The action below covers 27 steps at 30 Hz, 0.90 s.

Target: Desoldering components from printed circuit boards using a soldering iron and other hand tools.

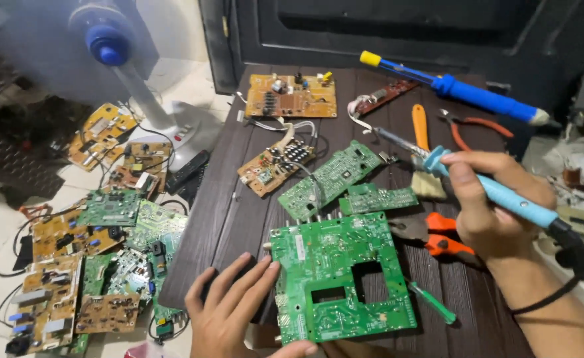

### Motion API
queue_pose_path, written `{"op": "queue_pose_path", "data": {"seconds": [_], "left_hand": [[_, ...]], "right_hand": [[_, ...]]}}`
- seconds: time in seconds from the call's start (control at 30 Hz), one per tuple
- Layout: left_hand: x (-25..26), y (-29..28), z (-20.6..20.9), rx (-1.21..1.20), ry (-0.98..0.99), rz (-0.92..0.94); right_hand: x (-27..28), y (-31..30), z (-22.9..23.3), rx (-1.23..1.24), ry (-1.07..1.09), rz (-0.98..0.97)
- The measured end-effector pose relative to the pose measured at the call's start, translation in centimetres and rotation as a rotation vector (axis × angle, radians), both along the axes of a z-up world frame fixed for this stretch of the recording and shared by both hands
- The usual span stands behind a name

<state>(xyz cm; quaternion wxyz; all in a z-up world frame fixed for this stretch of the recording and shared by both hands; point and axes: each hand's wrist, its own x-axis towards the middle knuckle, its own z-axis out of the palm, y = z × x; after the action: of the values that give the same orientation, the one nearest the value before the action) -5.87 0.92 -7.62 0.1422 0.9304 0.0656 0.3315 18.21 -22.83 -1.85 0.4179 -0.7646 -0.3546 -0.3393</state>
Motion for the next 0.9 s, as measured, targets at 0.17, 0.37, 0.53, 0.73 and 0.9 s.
{"op": "queue_pose_path", "data": {"seconds": [0.17, 0.37, 0.53, 0.73, 0.9], "left_hand": [[-0.1, 0.3, 0.2, 0.014, -0.008, 0.025], [0.1, -0.5, 1.0, -0.061, -0.005, 0.046], [1.8, -1.5, 3.5, -0.011, 0.052, -0.119], [5.3, -1.0, 6.6, 0.104, 0.280, -0.470], [4.8, -1.2, 6.0, 0.030, 0.340, -0.464]], "right_hand": [[-0.2, 0.4, 0.5, -0.008, 0.026, 0.063], [-0.4, 0.2, 0.6, 0.051, 0.015, 0.074], [-0.5, 0.5, 1.4, 0.049, -0.023, 0.135], [-0.4, -0.5, 1.1, 0.156, 0.069, 0.030], [0.1, -0.2, 1.2, 0.147, -0.019, 0.096]]}}
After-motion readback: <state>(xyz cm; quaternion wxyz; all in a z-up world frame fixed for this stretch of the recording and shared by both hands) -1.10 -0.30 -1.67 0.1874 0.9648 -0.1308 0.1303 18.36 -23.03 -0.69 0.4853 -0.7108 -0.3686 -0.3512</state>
